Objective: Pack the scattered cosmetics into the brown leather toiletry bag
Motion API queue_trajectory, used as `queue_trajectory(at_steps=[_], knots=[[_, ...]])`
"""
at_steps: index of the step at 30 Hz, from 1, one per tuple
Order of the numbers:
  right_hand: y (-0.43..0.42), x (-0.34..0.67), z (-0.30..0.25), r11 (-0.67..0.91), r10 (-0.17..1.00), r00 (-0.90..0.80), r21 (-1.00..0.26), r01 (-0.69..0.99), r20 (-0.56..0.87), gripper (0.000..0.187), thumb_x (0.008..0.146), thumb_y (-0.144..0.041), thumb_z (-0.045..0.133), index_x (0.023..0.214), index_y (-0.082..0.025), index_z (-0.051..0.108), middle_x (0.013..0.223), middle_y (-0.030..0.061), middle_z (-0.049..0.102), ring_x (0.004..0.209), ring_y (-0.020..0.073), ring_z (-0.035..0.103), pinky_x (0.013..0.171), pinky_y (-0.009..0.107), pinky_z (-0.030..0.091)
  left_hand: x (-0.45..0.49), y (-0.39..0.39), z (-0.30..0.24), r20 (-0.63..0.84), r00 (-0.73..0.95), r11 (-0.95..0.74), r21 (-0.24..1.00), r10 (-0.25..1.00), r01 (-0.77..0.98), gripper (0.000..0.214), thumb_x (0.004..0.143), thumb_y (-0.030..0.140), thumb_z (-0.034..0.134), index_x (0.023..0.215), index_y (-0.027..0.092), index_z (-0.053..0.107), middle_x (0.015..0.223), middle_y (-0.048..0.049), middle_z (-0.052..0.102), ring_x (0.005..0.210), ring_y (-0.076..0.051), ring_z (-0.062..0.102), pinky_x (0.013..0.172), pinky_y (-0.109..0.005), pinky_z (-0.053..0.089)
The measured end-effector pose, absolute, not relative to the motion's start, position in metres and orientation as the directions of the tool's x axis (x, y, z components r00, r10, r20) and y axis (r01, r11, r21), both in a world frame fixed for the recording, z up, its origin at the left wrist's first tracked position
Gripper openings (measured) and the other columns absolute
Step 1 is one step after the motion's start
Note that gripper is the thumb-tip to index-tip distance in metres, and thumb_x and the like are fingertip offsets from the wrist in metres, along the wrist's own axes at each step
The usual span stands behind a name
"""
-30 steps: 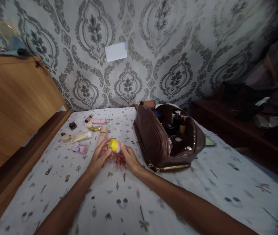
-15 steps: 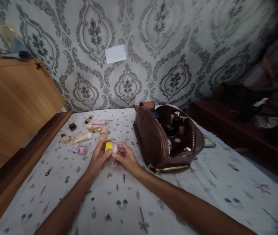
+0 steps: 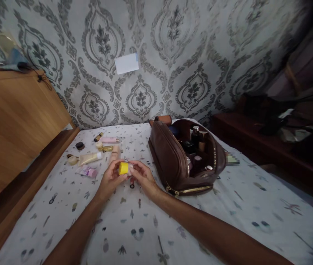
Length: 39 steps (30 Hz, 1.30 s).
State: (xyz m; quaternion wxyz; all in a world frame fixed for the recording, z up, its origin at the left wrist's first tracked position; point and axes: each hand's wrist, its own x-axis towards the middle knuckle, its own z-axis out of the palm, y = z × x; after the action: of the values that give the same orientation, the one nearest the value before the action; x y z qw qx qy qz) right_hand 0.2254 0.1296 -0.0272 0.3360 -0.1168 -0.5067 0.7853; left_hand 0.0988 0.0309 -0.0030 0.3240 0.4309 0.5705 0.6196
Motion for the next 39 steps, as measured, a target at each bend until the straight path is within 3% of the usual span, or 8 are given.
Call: queue_trajectory(at_steps=[8,17,20,27,30,35,39], knots=[[0.127,0.225,-0.027,-0.184,0.697,-0.688,-0.877,-0.444,0.202,0.042,0.070,-0.038,0.082,0.102,-0.025,0.059,0.104,0.0009,0.062,0.084,0.0136,0.062,0.076,0.026,0.051,0.095,0.035,-0.001,0.164,-0.515,-0.114,0.985,0.841,0.128,0.048,0.073,0.042,0.077,0.111,0.018,0.061,0.108,-0.0077,0.069,0.102,-0.024,0.065,0.091,-0.035,0.051],[0.128,0.223,-0.031,-0.122,0.678,-0.697,-0.900,-0.419,0.234,0.045,0.067,-0.038,0.082,0.098,-0.025,0.051,0.102,0.0008,0.061,0.089,0.0168,0.063,0.082,0.032,0.050,0.097,0.034,0.002,0.147,-0.551,-0.125,0.989,0.822,0.078,0.049,0.067,0.036,0.080,0.109,0.018,0.064,0.107,-0.0073,0.070,0.101,-0.023,0.065,0.090,-0.033,0.050],[0.127,0.224,-0.031,-0.029,0.681,-0.687,-0.928,-0.372,0.254,0.051,0.066,-0.033,0.082,0.108,-0.024,0.053,0.102,0.0017,0.063,0.096,0.0188,0.062,0.088,0.034,0.047,0.098,0.033,0.004,0.146,-0.567,-0.123,0.989,0.810,0.079,0.050,0.065,0.035,0.080,0.109,0.019,0.063,0.105,-0.0069,0.070,0.099,-0.023,0.066,0.088,-0.032,0.051],[0.124,0.230,-0.029,0.143,0.674,-0.695,-0.967,-0.211,0.251,0.064,0.070,-0.029,0.077,0.130,-0.023,0.055,0.100,0.0033,0.066,0.093,0.0198,0.059,0.075,0.030,0.046,0.102,0.031,0.005,0.141,-0.556,-0.088,0.989,0.819,0.120,0.050,0.066,0.037,0.079,0.109,0.019,0.062,0.100,-0.0061,0.069,0.093,-0.022,0.067,0.081,-0.031,0.054],[0.122,0.228,-0.033,0.100,0.664,-0.715,-0.973,-0.207,0.220,0.068,0.067,-0.032,0.079,0.130,-0.023,0.056,0.098,0.0026,0.066,0.085,0.0181,0.059,0.071,0.029,0.047,0.103,0.031,0.001,0.145,-0.548,-0.071,0.985,0.824,0.155,0.049,0.067,0.039,0.079,0.108,0.019,0.062,0.097,-0.0052,0.069,0.091,-0.023,0.067,0.081,-0.032,0.055],[0.116,0.225,-0.034,-0.061,0.626,-0.746,-0.939,-0.340,0.229,0.058,0.062,-0.033,0.081,0.116,-0.021,0.064,0.101,0.0020,0.068,0.088,0.0181,0.062,0.080,0.030,0.050,0.105,0.029,-0.002,0.196,-0.581,-0.067,0.969,0.790,0.237,0.046,0.070,0.050,0.076,0.103,0.019,0.064,0.095,-0.0058,0.069,0.093,-0.024,0.066,0.081,-0.032,0.055],[0.115,0.234,-0.014,-0.073,0.679,-0.712,-0.949,-0.306,0.177,0.055,0.060,-0.036,0.083,0.111,-0.021,0.066,0.091,-0.0004,0.066,0.082,0.0170,0.061,0.075,0.028,0.051,0.107,0.030,0.004,0.235,-0.661,-0.056,0.958,0.713,0.280,0.047,0.079,0.061,0.066,0.101,0.019,0.064,0.096,-0.0055,0.069,0.087,-0.022,0.065,0.077,-0.029,0.054]])
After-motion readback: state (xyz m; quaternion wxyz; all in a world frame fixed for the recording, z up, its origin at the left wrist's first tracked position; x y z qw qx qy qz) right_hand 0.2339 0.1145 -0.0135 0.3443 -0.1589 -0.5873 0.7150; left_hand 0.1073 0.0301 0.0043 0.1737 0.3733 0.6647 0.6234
